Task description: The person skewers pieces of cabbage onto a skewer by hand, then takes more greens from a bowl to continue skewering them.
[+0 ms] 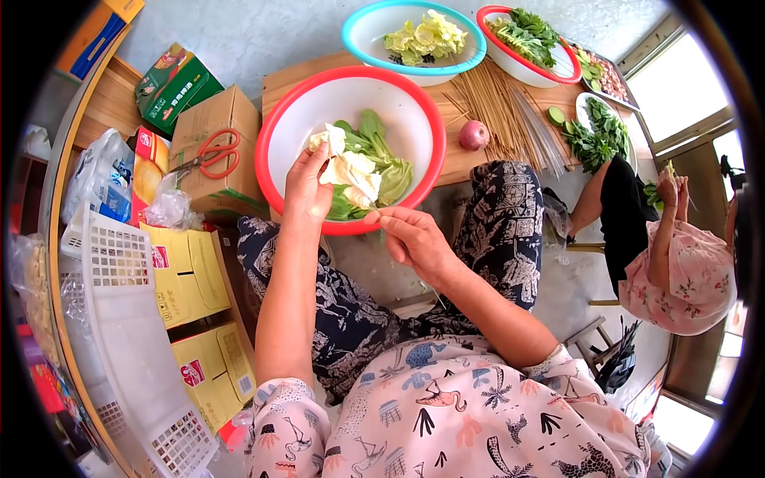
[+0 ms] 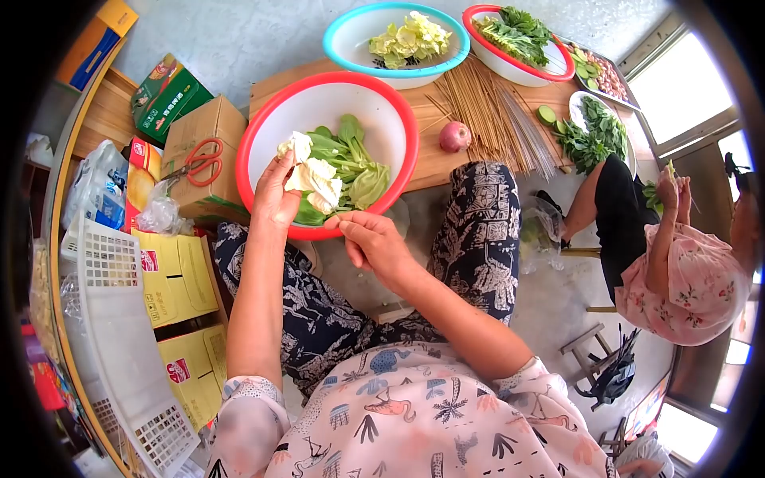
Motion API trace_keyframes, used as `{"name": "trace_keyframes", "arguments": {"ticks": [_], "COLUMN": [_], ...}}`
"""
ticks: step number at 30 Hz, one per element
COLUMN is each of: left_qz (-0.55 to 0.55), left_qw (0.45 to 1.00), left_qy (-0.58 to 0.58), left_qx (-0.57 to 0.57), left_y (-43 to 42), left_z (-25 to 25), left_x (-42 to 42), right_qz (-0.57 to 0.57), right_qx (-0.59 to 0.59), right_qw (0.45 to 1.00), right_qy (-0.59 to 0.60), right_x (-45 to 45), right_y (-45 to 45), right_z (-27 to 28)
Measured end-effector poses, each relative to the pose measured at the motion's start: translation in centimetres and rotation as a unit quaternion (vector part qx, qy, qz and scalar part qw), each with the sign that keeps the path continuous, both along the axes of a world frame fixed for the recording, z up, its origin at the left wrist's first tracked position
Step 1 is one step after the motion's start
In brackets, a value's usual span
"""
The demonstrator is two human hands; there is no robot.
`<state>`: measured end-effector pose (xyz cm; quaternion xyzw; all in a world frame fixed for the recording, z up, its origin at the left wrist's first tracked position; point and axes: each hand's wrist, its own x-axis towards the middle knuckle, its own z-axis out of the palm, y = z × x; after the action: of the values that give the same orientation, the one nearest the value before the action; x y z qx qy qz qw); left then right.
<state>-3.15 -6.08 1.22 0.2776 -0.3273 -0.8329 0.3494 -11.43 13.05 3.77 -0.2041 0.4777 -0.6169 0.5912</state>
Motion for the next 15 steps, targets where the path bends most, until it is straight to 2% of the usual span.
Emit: {"name": "trace_keyframes", "arguments": {"ticks": [15], "left_qz": [-0.031], "left_qw": [0.999], "left_qy": [0.011], "left_qx": [0.002], "left_y": [0.8], "left_z": [-0.4], "left_x": [-0.3], "right_qz": [-0.028], "right_qx": [-0.017], "right_qw": [0.999], "right_qy": [0.016], "right_x": [0.1], "right_y": [-1.4], "right_z": [0.0]}}
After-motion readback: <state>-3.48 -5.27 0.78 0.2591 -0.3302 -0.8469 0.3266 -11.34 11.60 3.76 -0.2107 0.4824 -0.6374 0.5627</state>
